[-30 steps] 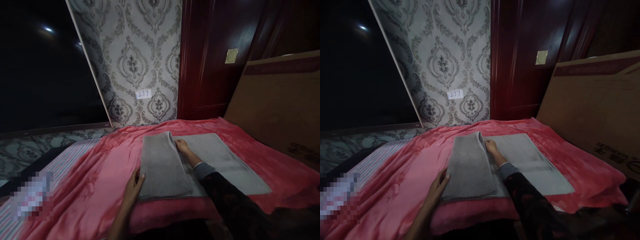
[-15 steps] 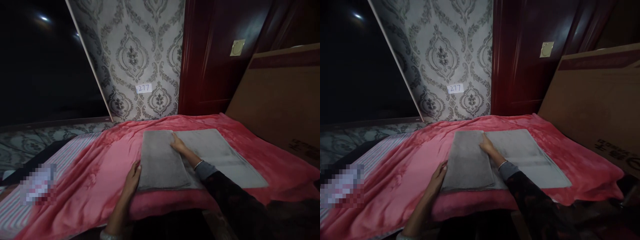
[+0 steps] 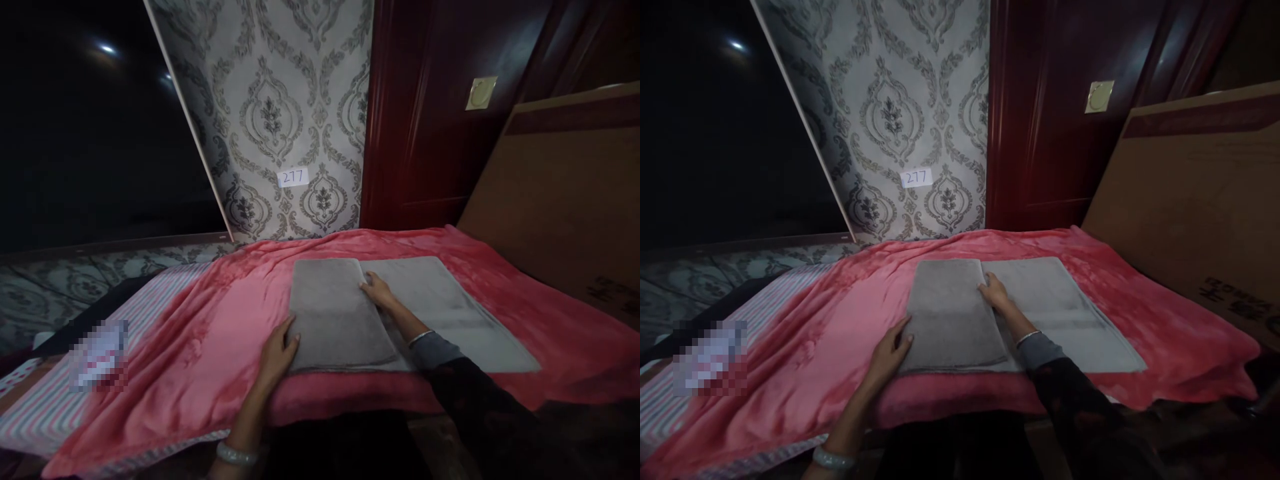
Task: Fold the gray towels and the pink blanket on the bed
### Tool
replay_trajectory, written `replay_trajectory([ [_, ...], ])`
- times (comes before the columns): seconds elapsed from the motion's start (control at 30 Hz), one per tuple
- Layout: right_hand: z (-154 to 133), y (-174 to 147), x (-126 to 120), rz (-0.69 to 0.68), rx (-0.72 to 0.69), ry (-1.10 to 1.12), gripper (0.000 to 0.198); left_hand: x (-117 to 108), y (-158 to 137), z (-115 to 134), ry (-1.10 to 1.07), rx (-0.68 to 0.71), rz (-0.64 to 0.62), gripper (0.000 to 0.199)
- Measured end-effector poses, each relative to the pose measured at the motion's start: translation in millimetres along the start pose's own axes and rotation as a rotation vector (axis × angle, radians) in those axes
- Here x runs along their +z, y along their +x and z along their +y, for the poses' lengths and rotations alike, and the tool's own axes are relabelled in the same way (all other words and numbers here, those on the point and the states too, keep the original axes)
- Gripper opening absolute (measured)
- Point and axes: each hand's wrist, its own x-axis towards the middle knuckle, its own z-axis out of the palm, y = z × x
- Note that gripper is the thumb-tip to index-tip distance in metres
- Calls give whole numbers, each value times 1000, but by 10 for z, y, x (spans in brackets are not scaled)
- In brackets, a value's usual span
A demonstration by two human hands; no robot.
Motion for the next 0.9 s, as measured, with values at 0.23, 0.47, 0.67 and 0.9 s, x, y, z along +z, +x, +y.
replay_trajectory([
  [0.23,121,-429,-158,-134,-123,38,74,9,28,25,-119,-53,-23,63],
  [0.47,198,-630,-143,-63,-93,-6,70,25,6,-10,-188,-31,-37,67],
  [0.67,142,-655,-141,-30,-62,-39,64,32,0,2,-199,-82,-52,71],
  [0.9,139,-673,-207,-61,-46,-137,67,35,-6,6,-90,-39,-27,64],
])
